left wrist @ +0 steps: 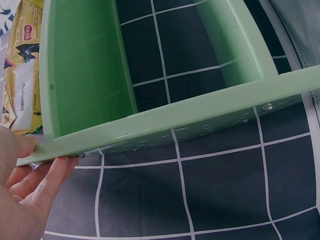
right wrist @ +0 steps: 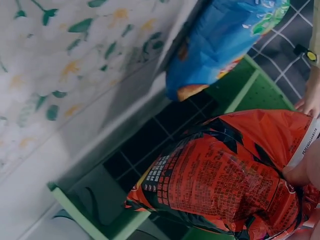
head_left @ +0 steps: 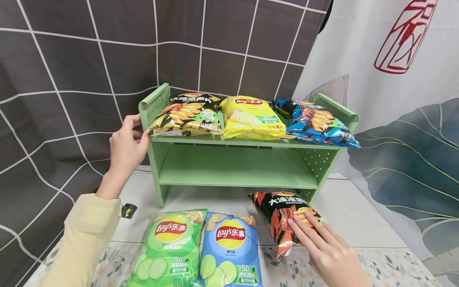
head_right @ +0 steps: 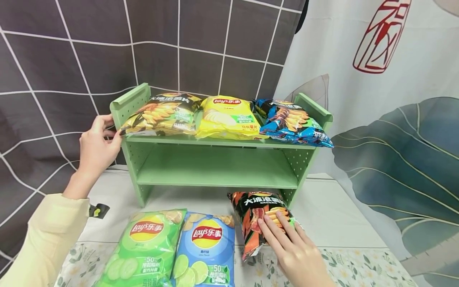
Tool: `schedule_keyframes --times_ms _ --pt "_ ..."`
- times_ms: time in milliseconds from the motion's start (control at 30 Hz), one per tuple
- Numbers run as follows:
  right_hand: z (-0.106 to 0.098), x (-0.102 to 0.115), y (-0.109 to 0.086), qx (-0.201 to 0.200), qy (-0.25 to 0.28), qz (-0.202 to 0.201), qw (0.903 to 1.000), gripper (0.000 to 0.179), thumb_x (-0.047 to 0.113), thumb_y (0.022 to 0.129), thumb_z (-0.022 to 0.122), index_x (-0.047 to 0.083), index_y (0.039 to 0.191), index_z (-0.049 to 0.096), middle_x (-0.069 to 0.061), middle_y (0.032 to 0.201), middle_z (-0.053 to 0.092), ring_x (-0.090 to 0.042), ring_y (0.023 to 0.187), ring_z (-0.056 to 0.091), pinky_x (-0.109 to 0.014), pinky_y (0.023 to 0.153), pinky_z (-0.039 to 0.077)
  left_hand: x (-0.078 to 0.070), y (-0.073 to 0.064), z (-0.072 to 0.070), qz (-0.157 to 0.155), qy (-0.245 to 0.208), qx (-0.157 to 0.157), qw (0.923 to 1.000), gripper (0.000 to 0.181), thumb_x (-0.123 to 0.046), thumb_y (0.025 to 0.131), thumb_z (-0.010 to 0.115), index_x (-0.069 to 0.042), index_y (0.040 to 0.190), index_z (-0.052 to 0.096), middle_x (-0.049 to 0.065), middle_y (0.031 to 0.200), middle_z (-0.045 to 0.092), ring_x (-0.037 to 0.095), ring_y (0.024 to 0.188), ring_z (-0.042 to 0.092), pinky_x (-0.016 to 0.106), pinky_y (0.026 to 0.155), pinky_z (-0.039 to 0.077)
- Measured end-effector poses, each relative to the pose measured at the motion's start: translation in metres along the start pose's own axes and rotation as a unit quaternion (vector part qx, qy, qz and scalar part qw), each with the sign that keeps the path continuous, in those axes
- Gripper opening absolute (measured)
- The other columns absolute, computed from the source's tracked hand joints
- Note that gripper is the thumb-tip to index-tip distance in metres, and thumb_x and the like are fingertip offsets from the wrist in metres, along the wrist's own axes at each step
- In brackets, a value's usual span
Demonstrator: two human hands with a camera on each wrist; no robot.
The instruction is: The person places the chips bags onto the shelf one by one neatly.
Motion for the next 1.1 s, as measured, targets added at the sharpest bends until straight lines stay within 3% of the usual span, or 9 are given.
schedule_keyframes --times_ms 33,100,267,333,567,833,1000,1100 --pt "-0.001 0.001 0.001 -0.006 0.002 -0.002 1.0 0.049 0.013 0.096 0.025 0.011 0.122 0.066 0.002 0.137 0.058 -0.007 0.143 0.029 -0.019 0.12 0.013 0.0 0.0 0.0 -0.001 0.0 0.0 1.0 0.036 0.0 0.088 0.06 0.008 0.122 0.053 0.024 0.118 0.065 0.039 0.085 0.069 0.048 0.073 0.056" --pt "-0.003 0.004 0.004 -0.016 -0.005 -0.009 0.9998 0.048 0.013 0.096 0.027 0.012 0.121 0.067 0.004 0.142 0.053 -0.008 0.142 0.031 -0.024 0.115 0.033 0.0 0.0 0.0 -0.002 0.0 0.0 1.0 0.036 0.0 0.088 0.06 0.008 0.122 0.053 0.025 0.118 0.065 0.039 0.085 0.069 0.048 0.073 0.057" --pt "-0.007 0.009 0.014 -0.039 -0.011 -0.024 0.9989 0.046 0.012 0.094 0.03 0.012 0.122 0.066 0.005 0.147 0.045 -0.011 0.141 0.034 -0.027 0.116 0.032 0.0 0.0 0.0 -0.001 0.001 -0.001 1.0 0.036 0.0 0.088 0.06 0.007 0.122 0.053 0.024 0.118 0.065 0.039 0.085 0.069 0.047 0.072 0.057" --pt "-0.008 0.011 0.018 -0.037 0.001 -0.02 0.9991 0.046 0.011 0.094 0.03 0.011 0.123 0.066 0.003 0.146 0.047 -0.012 0.142 0.034 -0.022 0.121 0.015 0.0 0.0 0.0 -0.001 0.001 -0.001 1.0 0.036 -0.001 0.088 0.06 0.007 0.122 0.053 0.024 0.118 0.065 0.039 0.085 0.069 0.047 0.072 0.056" --pt "-0.01 0.017 0.036 -0.089 0.015 -0.025 0.9957 0.045 0.004 0.089 0.034 0.008 0.117 0.069 -0.008 0.115 0.071 -0.016 0.133 0.048 -0.022 0.119 0.024 0.001 0.001 0.002 0.001 -0.002 -0.002 1.0 0.035 -0.001 0.088 0.06 0.007 0.122 0.054 0.024 0.117 0.065 0.039 0.085 0.069 0.049 0.073 0.057" --pt "-0.01 0.025 0.056 -0.124 0.024 -0.048 0.9908 0.043 0.002 0.088 0.037 0.007 0.115 0.07 -0.008 0.112 0.072 -0.019 0.127 0.055 -0.024 0.117 0.028 0.0 0.0 0.002 -0.003 -0.006 0.002 1.0 0.036 -0.001 0.088 0.06 0.007 0.122 0.053 0.025 0.118 0.065 0.04 0.085 0.069 0.052 0.075 0.056" --pt "0.0 0.023 0.067 -0.122 0.028 -0.044 0.9912 0.043 0.002 0.089 0.037 0.007 0.118 0.069 -0.008 0.118 0.07 -0.016 0.135 0.046 -0.027 0.118 0.029 0.001 0.0 0.0 -0.005 -0.001 -0.001 1.0 0.035 -0.001 0.088 0.059 0.007 0.122 0.054 0.024 0.117 0.065 0.039 0.085 0.069 0.049 0.073 0.057" --pt "0.01 0.021 0.074 -0.126 0.022 -0.04 0.9909 0.044 0.002 0.089 0.038 0.008 0.119 0.068 -0.007 0.118 0.07 -0.019 0.13 0.052 -0.027 0.117 0.03 0.001 0.0 0.0 -0.004 -0.001 0.001 1.0 0.035 -0.001 0.088 0.059 0.007 0.122 0.053 0.024 0.117 0.065 0.039 0.085 0.069 0.049 0.073 0.057"
Point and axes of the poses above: each hand's wrist, its own y-axis towards the middle knuckle, its own z-axis out of the palm, x = y × z, the point moved 5 cm from there along y, towards the middle knuckle
